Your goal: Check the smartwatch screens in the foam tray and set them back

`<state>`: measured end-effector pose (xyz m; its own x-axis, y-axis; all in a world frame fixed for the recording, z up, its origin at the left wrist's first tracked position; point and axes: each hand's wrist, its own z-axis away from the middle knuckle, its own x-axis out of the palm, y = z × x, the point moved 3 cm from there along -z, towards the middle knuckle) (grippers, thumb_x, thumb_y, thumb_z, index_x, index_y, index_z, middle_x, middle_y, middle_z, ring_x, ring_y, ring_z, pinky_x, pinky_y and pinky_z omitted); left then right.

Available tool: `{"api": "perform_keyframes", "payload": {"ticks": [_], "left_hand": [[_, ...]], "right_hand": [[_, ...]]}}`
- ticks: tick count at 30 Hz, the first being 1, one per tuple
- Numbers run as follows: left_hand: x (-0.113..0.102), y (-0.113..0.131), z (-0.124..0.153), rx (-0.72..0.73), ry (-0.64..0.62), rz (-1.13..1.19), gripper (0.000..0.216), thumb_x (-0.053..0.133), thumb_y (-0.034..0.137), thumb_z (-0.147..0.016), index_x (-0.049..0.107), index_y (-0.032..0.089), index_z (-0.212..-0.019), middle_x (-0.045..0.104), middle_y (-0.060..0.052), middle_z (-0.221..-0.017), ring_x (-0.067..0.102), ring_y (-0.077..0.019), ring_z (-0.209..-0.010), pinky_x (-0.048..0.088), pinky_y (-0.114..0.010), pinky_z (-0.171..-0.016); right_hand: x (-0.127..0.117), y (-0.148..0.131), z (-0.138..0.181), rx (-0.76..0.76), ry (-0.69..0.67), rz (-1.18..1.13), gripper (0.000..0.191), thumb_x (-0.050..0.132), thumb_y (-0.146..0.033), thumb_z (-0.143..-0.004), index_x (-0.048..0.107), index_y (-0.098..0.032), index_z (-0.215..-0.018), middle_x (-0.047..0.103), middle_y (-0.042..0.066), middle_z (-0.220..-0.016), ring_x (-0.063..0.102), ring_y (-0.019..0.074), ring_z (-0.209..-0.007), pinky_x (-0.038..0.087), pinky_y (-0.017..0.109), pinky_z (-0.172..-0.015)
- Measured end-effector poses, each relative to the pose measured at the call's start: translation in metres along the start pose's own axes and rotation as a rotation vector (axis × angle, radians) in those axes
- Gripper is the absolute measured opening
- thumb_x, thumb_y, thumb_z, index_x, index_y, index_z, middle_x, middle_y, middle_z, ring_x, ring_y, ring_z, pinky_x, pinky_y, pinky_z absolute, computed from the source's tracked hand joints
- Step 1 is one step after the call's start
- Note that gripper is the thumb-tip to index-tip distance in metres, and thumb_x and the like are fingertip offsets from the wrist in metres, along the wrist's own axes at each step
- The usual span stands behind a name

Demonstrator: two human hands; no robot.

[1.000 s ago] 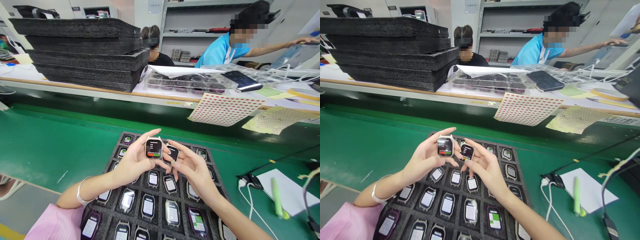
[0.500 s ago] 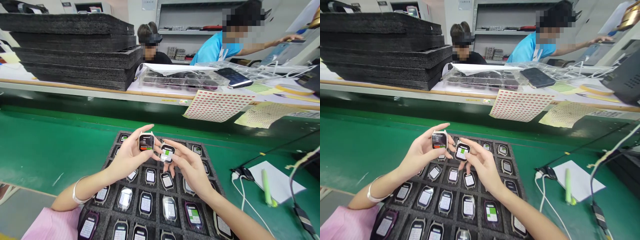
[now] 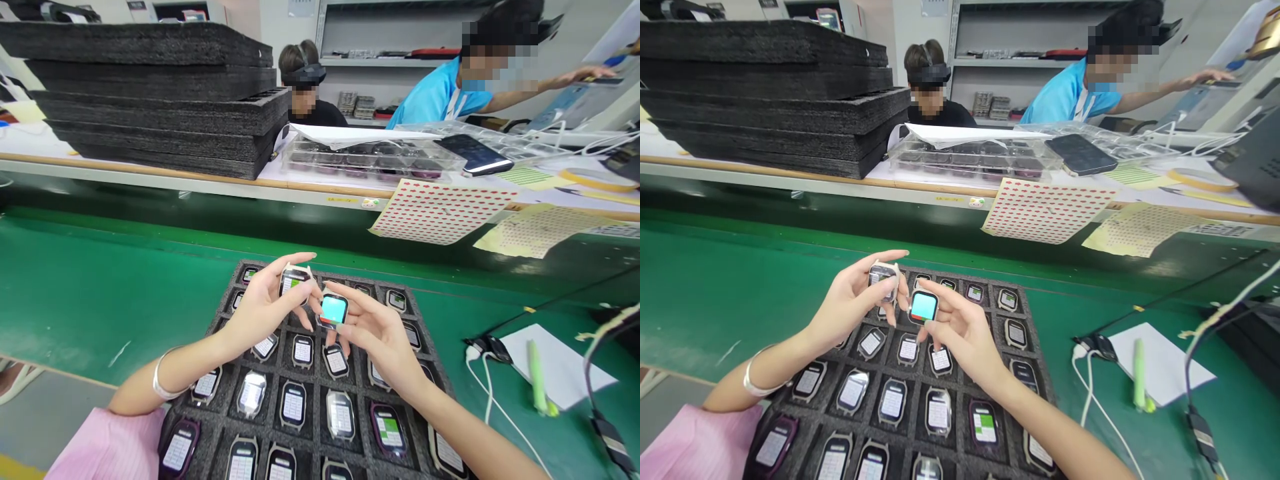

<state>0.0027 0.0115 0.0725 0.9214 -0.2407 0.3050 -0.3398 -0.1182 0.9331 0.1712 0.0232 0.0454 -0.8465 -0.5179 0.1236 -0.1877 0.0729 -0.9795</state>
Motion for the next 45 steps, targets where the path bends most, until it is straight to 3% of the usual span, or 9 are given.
{"api": "perform_keyframes", "payload": {"ticks": [5, 13, 18, 22, 25, 30, 37, 41, 45], "left_hand": [[0.0, 0.002, 0.001, 0.029, -0.025, 0.054, 0.061, 0.065, 0.007, -0.074, 0.042, 0.015, -0.13, 0.061, -0.008, -0.099, 0.064, -0.0195, -0.085, 0.058, -0.028, -0.067], [0.0, -0.002, 0.003, -0.044, -0.027, 0.01, 0.06, 0.067, 0.017, -0.081, 0.038, 0.016, -0.133, 0.061, -0.007, -0.096, 0.064, -0.0151, -0.073, 0.057, -0.029, -0.066], [-0.009, -0.016, 0.007, -0.082, -0.029, 0.018, 0.07, 0.069, 0.014, -0.078, 0.032, 0.02, -0.137, 0.056, -0.008, -0.105, 0.064, -0.019, -0.087, 0.057, -0.03, -0.07], [-0.017, -0.039, 0.008, -0.137, -0.091, -0.025, 0.084, 0.068, 0.017, -0.079, 0.016, 0.026, -0.143, 0.054, -0.007, -0.107, 0.064, -0.0212, -0.092, 0.056, -0.036, -0.079], [-0.024, -0.059, 0.003, -0.152, -0.164, -0.291, 0.077, 0.059, 0.021, -0.085, 0.01, 0.023, -0.144, 0.059, -0.009, -0.105, 0.062, -0.0243, -0.098, 0.052, -0.043, -0.086], [-0.033, -0.086, -0.01, 0.058, -0.314, -1.087, 0.045, 0.061, 0.02, -0.082, 0.043, 0.016, -0.122, 0.054, -0.015, -0.119, 0.051, -0.0298, -0.113, 0.04, -0.049, -0.098], [-0.039, -0.089, -0.016, 0.162, -0.488, -1.494, 0.039, 0.066, 0.042, -0.08, 0.057, 0.012, -0.103, 0.053, -0.012, -0.103, 0.05, -0.0295, -0.095, 0.043, -0.045, -0.084], [-0.02, -0.086, -0.021, 0.227, -0.544, -1.536, 0.037, 0.061, 0.04, -0.084, 0.055, 0.013, -0.108, 0.053, -0.013, -0.107, 0.048, -0.0302, -0.1, 0.041, -0.045, -0.085], [0.028, -0.09, -0.036, 0.351, -0.619, -1.557, 0.028, 0.053, 0.03, -0.089, 0.055, 0.01, -0.109, 0.053, -0.015, -0.108, 0.048, -0.0302, -0.101, 0.04, -0.043, -0.085]], "right_hand": [[0.004, -0.001, -0.001, 0.041, 0.012, 0.017, 0.049, 0.067, -0.018, -0.082, 0.053, -0.023, -0.128, 0.068, 0.007, -0.095, 0.067, 0.0173, -0.067, 0.051, 0.022, -0.044], [-0.001, -0.001, 0.002, -0.029, -0.03, 0.167, 0.058, 0.07, -0.015, -0.078, 0.051, -0.029, -0.131, 0.064, 0.004, -0.097, 0.06, 0.0129, -0.067, 0.051, 0.023, -0.052], [-0.017, 0.013, 0.002, -0.049, -0.003, 0.497, 0.055, 0.059, -0.014, -0.082, 0.048, -0.027, -0.135, 0.055, 0.0, -0.077, 0.049, 0.0108, -0.055, 0.048, 0.025, -0.053], [-0.034, 0.034, -0.005, -0.049, -0.077, 0.822, 0.055, 0.057, -0.015, -0.082, 0.046, -0.021, -0.135, 0.06, 0.004, -0.087, 0.056, 0.0158, -0.063, 0.052, 0.031, -0.062], [-0.042, 0.045, -0.011, -0.11, -0.189, 1.078, 0.049, 0.066, -0.019, -0.078, 0.054, -0.017, -0.126, 0.059, 0.011, -0.106, 0.057, 0.0261, -0.093, 0.049, 0.042, -0.085], [-0.053, 0.038, -0.008, -0.064, -0.404, 1.191, 0.054, 0.065, -0.032, -0.082, 0.049, -0.021, -0.133, 0.052, 0.013, -0.118, 0.05, 0.0295, -0.111, 0.041, 0.046, -0.096], [-0.117, -0.002, 0.028, 0.044, -0.262, 1.288, 0.031, 0.051, -0.034, -0.091, 0.06, -0.02, -0.117, 0.055, 0.012, -0.112, 0.05, 0.0293, -0.109, 0.041, 0.044, -0.095], [-0.156, 0.003, 0.054, 0.202, -0.208, 1.408, 0.029, 0.057, -0.029, -0.084, 0.063, -0.015, -0.108, 0.056, 0.014, -0.103, 0.054, 0.0321, -0.101, 0.044, 0.045, -0.089], [-0.163, 0.014, 0.062, 0.25, -0.145, 1.397, 0.039, 0.06, -0.033, -0.083, 0.059, -0.016, -0.118, 0.052, 0.013, -0.105, 0.056, 0.0296, -0.099, 0.045, 0.042, -0.089]]}}
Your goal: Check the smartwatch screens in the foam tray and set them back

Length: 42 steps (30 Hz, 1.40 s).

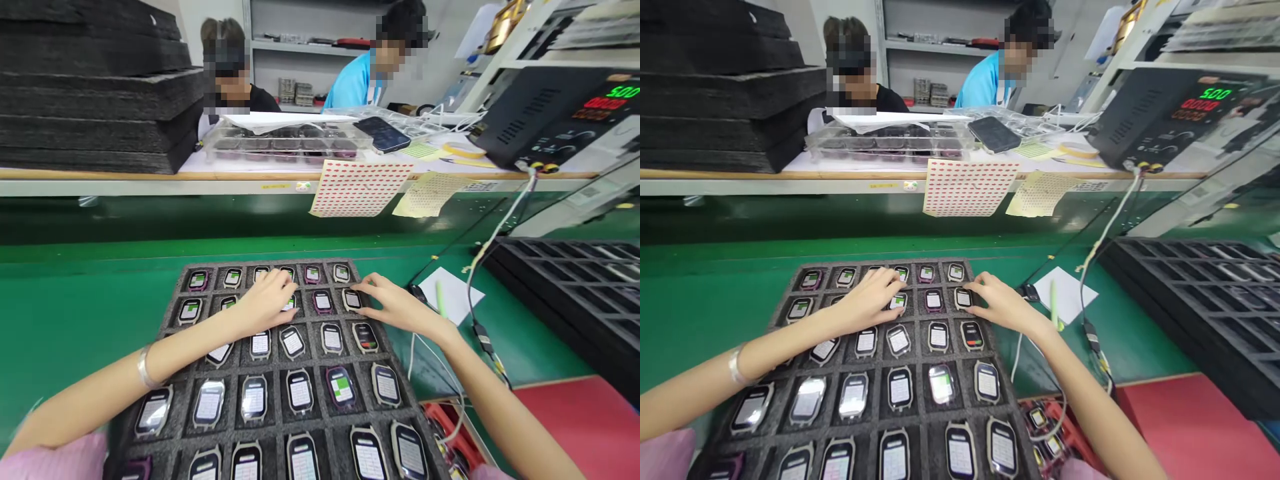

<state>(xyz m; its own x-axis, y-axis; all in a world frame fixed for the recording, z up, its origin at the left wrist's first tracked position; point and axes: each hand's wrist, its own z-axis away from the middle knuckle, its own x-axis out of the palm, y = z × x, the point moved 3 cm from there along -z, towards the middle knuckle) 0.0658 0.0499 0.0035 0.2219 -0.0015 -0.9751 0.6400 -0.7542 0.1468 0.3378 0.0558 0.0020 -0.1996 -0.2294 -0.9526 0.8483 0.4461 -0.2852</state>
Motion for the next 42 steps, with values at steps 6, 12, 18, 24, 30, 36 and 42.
{"api": "perform_keyframes", "payload": {"ticks": [6, 12, 18, 24, 30, 36, 42], "left_hand": [[0.021, 0.04, -0.059, 0.057, -0.103, -0.048, 0.03, 0.059, 0.031, -0.085, 0.059, 0.004, -0.098, 0.054, -0.022, -0.106, 0.047, -0.0353, -0.103, 0.039, -0.046, -0.086], [0.039, 0.039, -0.071, -0.016, -0.138, 0.026, 0.035, 0.069, 0.028, -0.078, 0.058, 0.002, -0.098, 0.053, -0.025, -0.105, 0.048, -0.0396, -0.104, 0.041, -0.05, -0.083], [0.029, 0.021, -0.065, -0.035, -0.089, 0.259, 0.035, 0.074, 0.032, -0.073, 0.059, 0.011, -0.095, 0.058, -0.015, -0.102, 0.055, -0.0319, -0.1, 0.045, -0.044, -0.085], [-0.018, -0.01, -0.026, -0.214, 0.065, 1.083, 0.039, 0.069, 0.032, -0.078, 0.056, 0.011, -0.109, 0.067, -0.01, -0.095, 0.065, -0.0219, -0.09, 0.05, -0.037, -0.082], [-0.056, -0.027, 0.019, -0.45, 0.379, 1.747, 0.041, 0.08, 0.015, -0.064, 0.059, 0.017, -0.099, 0.068, -0.006, -0.098, 0.063, -0.0146, -0.088, 0.046, -0.026, -0.082], [-0.054, -0.015, 0.028, -0.505, 0.363, 1.907, 0.038, 0.071, 0.006, -0.065, 0.058, 0.016, -0.099, 0.066, -0.004, -0.09, 0.06, -0.0117, -0.079, 0.043, -0.022, -0.071], [-0.062, -0.009, 0.033, -0.523, 0.417, 1.857, 0.051, 0.062, 0.002, -0.064, 0.054, 0.016, -0.112, 0.063, -0.002, -0.087, 0.057, -0.0132, -0.085, 0.042, -0.023, -0.075]], "right_hand": [[0.009, -0.007, -0.004, 0.068, 0.072, -0.033, 0.041, 0.07, -0.038, -0.078, 0.062, -0.016, -0.111, 0.051, 0.011, -0.101, 0.058, 0.0289, -0.092, 0.047, 0.043, -0.086], [-0.003, -0.011, -0.007, 0.093, 0.211, -0.168, 0.034, 0.076, -0.035, -0.071, 0.062, -0.015, -0.096, 0.058, 0.01, -0.095, 0.059, 0.0283, -0.09, 0.049, 0.041, -0.081], [-0.047, -0.058, -0.025, -0.037, 0.361, -0.808, 0.054, 0.072, -0.039, -0.076, 0.054, -0.014, -0.12, 0.064, 0.009, -0.103, 0.063, 0.0176, -0.072, 0.055, 0.035, -0.068], [-0.067, -0.116, -0.036, -0.189, 0.422, -1.28, 0.04, 0.078, -0.028, -0.07, 0.067, -0.017, -0.107, 0.068, 0.008, -0.101, 0.063, 0.0166, -0.075, 0.054, 0.027, -0.06], [-0.052, -0.144, -0.046, -0.171, 0.181, -1.627, 0.042, 0.077, -0.027, -0.072, 0.059, -0.019, -0.109, 0.065, 0.011, -0.108, 0.058, 0.0118, -0.061, 0.041, 0.017, -0.038], [-0.035, -0.149, -0.054, -0.084, 0.213, -1.668, 0.041, 0.076, -0.02, -0.072, 0.053, -0.021, -0.105, 0.067, 0.005, -0.092, 0.054, 0.0088, -0.053, 0.041, 0.016, -0.036], [-0.03, -0.148, -0.059, -0.072, 0.271, -1.53, 0.049, 0.078, -0.02, -0.071, 0.055, -0.016, -0.115, 0.065, 0.0, -0.076, 0.062, 0.0117, -0.051, 0.05, 0.021, -0.045]]}}
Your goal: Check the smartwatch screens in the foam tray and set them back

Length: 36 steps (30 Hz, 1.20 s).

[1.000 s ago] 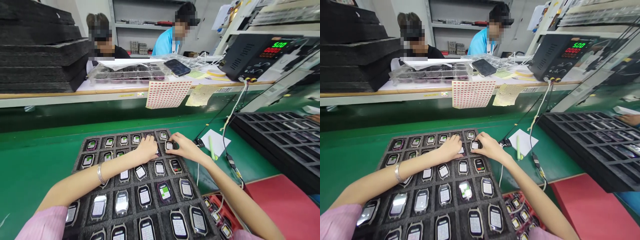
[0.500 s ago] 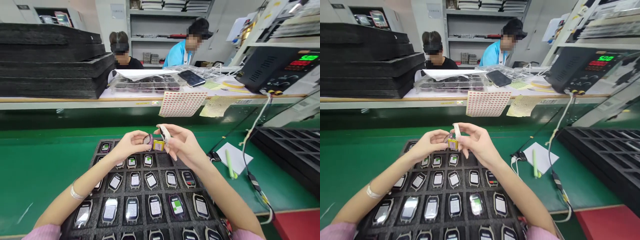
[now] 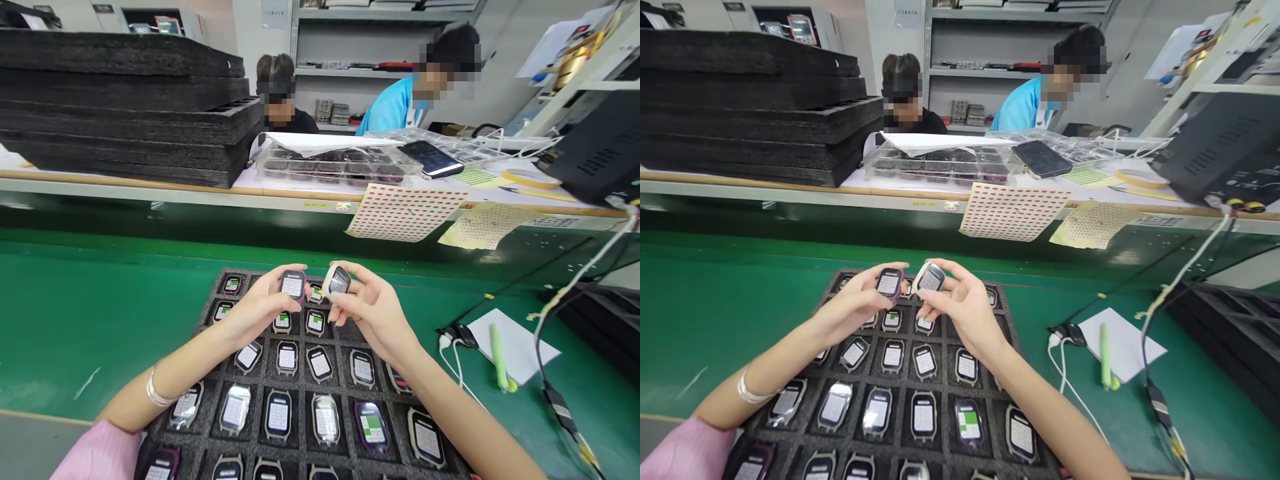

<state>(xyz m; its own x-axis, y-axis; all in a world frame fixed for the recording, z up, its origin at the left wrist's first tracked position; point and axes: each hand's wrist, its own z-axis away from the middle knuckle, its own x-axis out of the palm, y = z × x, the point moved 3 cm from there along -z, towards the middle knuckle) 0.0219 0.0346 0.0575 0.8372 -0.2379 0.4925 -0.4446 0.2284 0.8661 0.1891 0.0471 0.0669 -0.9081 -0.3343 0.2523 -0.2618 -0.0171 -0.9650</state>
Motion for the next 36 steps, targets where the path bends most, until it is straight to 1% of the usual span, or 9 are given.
{"api": "perform_keyframes", "payload": {"ticks": [4, 8, 10, 13, 19, 26, 31, 33, 36], "left_hand": [[0.005, 0.003, 0.008, 0.01, -0.018, 0.063, 0.059, 0.058, 0.003, -0.065, 0.046, 0.017, -0.121, 0.062, -0.004, -0.093, 0.059, -0.017, -0.085, 0.047, -0.028, -0.073], [0.008, -0.002, 0.013, -0.017, 0.016, 0.104, 0.059, 0.058, 0.003, -0.066, 0.043, 0.015, -0.122, 0.062, -0.006, -0.093, 0.06, -0.0156, -0.079, 0.05, -0.03, -0.075], [0.009, -0.005, 0.013, -0.021, 0.033, 0.108, 0.059, 0.058, 0.002, -0.066, 0.043, 0.014, -0.122, 0.063, -0.006, -0.093, 0.061, -0.0159, -0.082, 0.05, -0.031, -0.079], [0.01, -0.008, 0.011, 0.004, 0.027, 0.116, 0.054, 0.055, 0.002, -0.07, 0.044, 0.014, -0.122, 0.062, -0.007, -0.093, 0.06, -0.0176, -0.086, 0.052, -0.033, -0.079], [0.007, -0.002, 0.01, 0.118, -0.009, 0.069, 0.037, 0.047, 0.009, -0.083, 0.047, 0.016, -0.12, 0.059, -0.007, -0.097, 0.061, -0.0178, -0.081, 0.053, -0.031, -0.07], [0.007, 0.0, 0.011, 0.187, -0.068, -0.059, 0.024, 0.048, 0.025, -0.093, 0.048, 0.017, -0.116, 0.059, -0.005, -0.088, 0.063, -0.0169, -0.076, 0.054, -0.027, -0.063], [0.005, 0.0, 0.01, 0.199, -0.038, -0.083, 0.023, 0.052, 0.028, -0.091, 0.052, 0.017, -0.111, 0.059, -0.005, -0.088, 0.061, -0.0164, -0.073, 0.052, -0.024, -0.055], [0.006, 0.001, 0.012, 0.187, -0.036, -0.068, 0.024, 0.052, 0.027, -0.09, 0.052, 0.018, -0.112, 0.059, -0.006, -0.092, 0.061, -0.0182, -0.077, 0.053, -0.026, -0.056], [0.007, 0.002, 0.017, 0.161, -0.046, -0.036, 0.027, 0.05, 0.022, -0.089, 0.052, 0.017, -0.115, 0.06, -0.008, -0.097, 0.062, -0.0214, -0.085, 0.054, -0.03, -0.062]], "right_hand": [[0.002, 0.0, 0.003, 0.004, -0.058, 0.044, 0.062, 0.074, -0.022, -0.076, 0.047, -0.018, -0.131, 0.065, 0.001, -0.079, 0.065, 0.0133, -0.055, 0.055, 0.025, -0.052], [0.003, 0.002, 0.004, 0.056, -0.13, 0.067, 0.078, 0.077, -0.018, -0.073, 0.036, -0.021, -0.139, 0.066, 0.005, -0.093, 0.064, 0.0143, -0.065, 0.054, 0.022, -0.046], [0.003, 0.003, 0.004, 0.043, -0.102, 0.106, 0.082, 0.079, -0.017, -0.069, 0.036, -0.022, -0.138, 0.065, 0.008, -0.1, 0.063, 0.0156, -0.071, 0.051, 0.018, -0.042], [0.004, 0.003, 0.004, -0.008, -0.031, 0.163, 0.071, 0.078, -0.018, -0.071, 0.042, -0.021, -0.133, 0.066, 0.007, -0.097, 0.062, 0.0139, -0.065, 0.048, 0.016, -0.038], [0.001, -0.001, 0.005, -0.101, -0.01, 0.142, 0.056, 0.073, -0.017, -0.077, 0.048, -0.021, -0.127, 0.064, 0.005, -0.094, 0.065, 0.0134, -0.062, 0.057, 0.022, -0.05], [-0.002, -0.001, 0.005, -0.034, -0.139, 0.04, 0.053, 0.071, -0.014, -0.078, 0.05, -0.022, -0.125, 0.064, 0.009, -0.108, 0.058, 0.0096, -0.058, 0.045, 0.015, -0.037], [-0.002, 0.0, 0.006, -0.108, -0.101, 0.102, 0.036, 0.062, -0.019, -0.085, 0.056, -0.02, -0.121, 0.067, 0.005, -0.086, 0.06, 0.012, -0.055, 0.045, 0.018, -0.037], [-0.002, 0.0, 0.006, -0.139, -0.063, 0.143, 0.03, 0.06, -0.022, -0.088, 0.058, -0.02, -0.119, 0.066, 0.003, -0.077, 0.06, 0.0122, -0.052, 0.045, 0.018, -0.038], [-0.003, 0.001, 0.007, -0.166, 0.001, 0.199, 0.023, 0.06, -0.025, -0.089, 0.06, -0.02, -0.112, 0.067, 0.003, -0.077, 0.058, 0.0095, -0.045, 0.041, 0.017, -0.036]]}}
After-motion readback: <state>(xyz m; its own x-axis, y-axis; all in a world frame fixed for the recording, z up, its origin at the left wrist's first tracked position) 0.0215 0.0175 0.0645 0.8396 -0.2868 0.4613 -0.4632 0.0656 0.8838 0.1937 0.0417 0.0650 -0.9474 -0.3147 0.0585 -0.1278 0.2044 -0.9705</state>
